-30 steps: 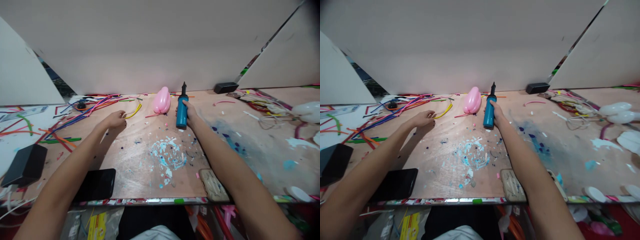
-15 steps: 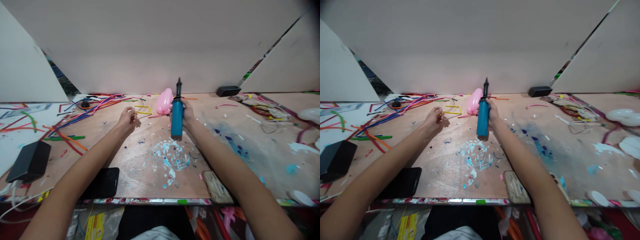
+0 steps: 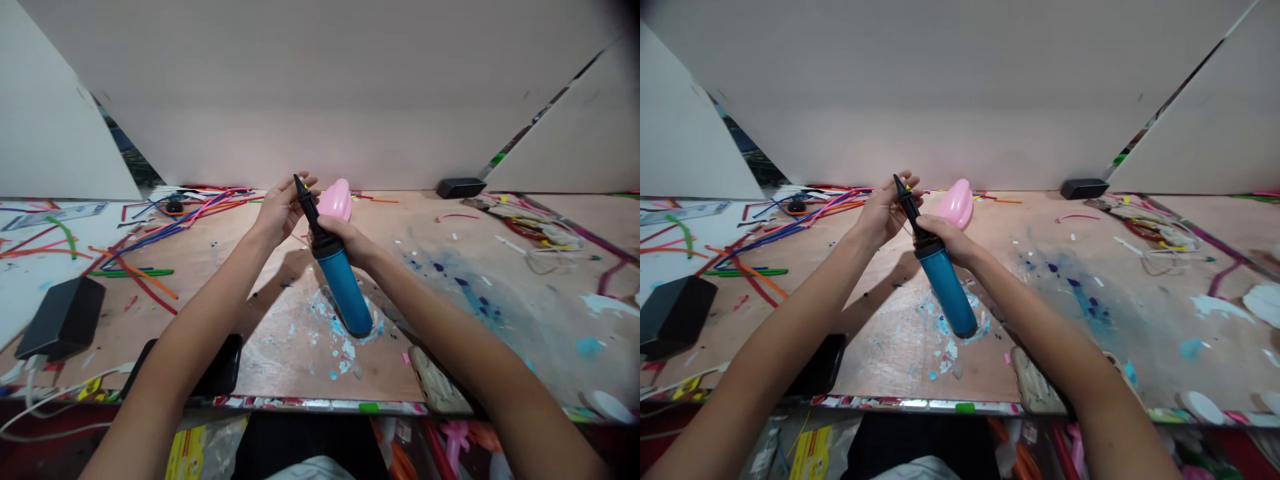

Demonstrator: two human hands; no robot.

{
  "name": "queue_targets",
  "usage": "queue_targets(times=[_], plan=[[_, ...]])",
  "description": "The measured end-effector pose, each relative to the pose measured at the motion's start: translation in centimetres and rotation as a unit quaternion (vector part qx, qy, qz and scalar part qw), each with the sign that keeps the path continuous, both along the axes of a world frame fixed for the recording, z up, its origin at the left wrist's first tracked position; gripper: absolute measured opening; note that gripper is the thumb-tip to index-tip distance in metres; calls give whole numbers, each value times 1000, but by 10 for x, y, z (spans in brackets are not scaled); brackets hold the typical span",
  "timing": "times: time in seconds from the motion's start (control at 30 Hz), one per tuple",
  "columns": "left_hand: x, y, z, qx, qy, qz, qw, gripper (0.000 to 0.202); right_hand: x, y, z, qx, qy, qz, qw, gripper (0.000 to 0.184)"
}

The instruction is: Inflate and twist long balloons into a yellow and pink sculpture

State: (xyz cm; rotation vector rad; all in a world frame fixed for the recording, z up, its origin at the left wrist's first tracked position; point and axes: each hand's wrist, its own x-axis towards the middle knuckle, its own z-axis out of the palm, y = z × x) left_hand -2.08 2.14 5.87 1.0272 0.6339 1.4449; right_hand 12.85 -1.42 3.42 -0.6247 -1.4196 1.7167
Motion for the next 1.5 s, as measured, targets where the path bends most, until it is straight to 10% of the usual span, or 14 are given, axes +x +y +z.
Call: queue_targets(times=[0.37, 1.5], plan=[[-12, -36, 39, 50, 61, 17, 997, 25, 13, -31, 53, 286, -226, -57, 929, 22], [-13, -33, 33, 44, 86, -23, 995, 28, 3, -35, 52, 190, -215, 5, 958, 18]])
